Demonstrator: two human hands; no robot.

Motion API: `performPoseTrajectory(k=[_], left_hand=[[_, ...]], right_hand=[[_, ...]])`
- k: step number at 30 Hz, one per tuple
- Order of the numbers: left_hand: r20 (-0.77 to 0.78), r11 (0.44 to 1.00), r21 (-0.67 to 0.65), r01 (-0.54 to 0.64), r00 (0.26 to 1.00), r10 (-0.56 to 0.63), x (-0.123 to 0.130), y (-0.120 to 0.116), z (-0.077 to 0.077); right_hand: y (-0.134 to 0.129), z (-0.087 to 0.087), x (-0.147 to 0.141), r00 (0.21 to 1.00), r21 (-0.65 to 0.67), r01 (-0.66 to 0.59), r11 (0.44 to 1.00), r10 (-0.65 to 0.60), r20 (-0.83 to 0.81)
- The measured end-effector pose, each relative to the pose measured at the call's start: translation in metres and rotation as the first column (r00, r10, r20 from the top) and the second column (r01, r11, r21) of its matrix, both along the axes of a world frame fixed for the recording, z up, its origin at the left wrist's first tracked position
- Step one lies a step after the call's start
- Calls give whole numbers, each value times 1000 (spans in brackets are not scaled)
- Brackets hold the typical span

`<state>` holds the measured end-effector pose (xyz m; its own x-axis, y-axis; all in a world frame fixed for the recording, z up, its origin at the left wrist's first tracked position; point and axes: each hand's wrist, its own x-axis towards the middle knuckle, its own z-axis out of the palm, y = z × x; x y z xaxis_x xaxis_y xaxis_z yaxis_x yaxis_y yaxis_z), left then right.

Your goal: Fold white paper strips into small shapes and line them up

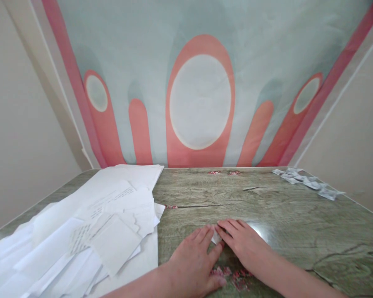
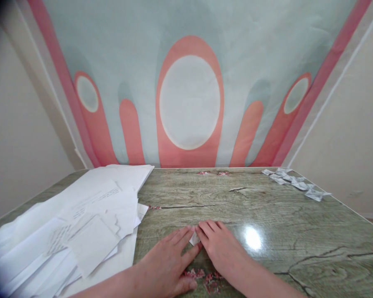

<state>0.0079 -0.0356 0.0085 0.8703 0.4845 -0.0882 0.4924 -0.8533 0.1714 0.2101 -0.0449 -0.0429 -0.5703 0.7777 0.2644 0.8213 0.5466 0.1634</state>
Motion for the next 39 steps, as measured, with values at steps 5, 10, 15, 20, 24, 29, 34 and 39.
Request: performPoseTrajectory(k=[5, 10, 15, 20, 24, 29, 34, 39], left_hand=[[10, 1000, -11, 2, 1000, -2, -1, 1, 1], [0, 1000, -29, 9, 1000, -9, -3, 1, 0], [53, 998, -58, 35, 998, -32, -7, 4, 6], [175, 998, -37, 46, 984, -38, -6, 24, 11], [187, 999, 35, -30, 982, 23, -4, 38, 1], [240, 990, 138, -29, 971, -5, -5, 42, -13], [223, 969, 246, 18, 972, -74, -3, 44, -18], [219, 968, 250, 34, 971, -91, -3, 44, -17]], right_hand=[[-3, -1, 3, 1000, 12, 1, 1000, -1, 4], [-10, 8, 4, 998, -51, -27, 998, 24, -53], [-15, 15, 1, 997, -116, -27, 993, 18, -74], [-14, 22, 2, 991, -240, -38, 970, 6, -132], [-8, 21, 2, 983, -245, -58, 968, 13, -181], [-1, 12, 5, 976, -183, -93, 979, 53, -213], [1, 7, 10, 970, -95, -144, 985, 122, -208], [0, 10, 10, 964, -66, -177, 982, 159, -212]])
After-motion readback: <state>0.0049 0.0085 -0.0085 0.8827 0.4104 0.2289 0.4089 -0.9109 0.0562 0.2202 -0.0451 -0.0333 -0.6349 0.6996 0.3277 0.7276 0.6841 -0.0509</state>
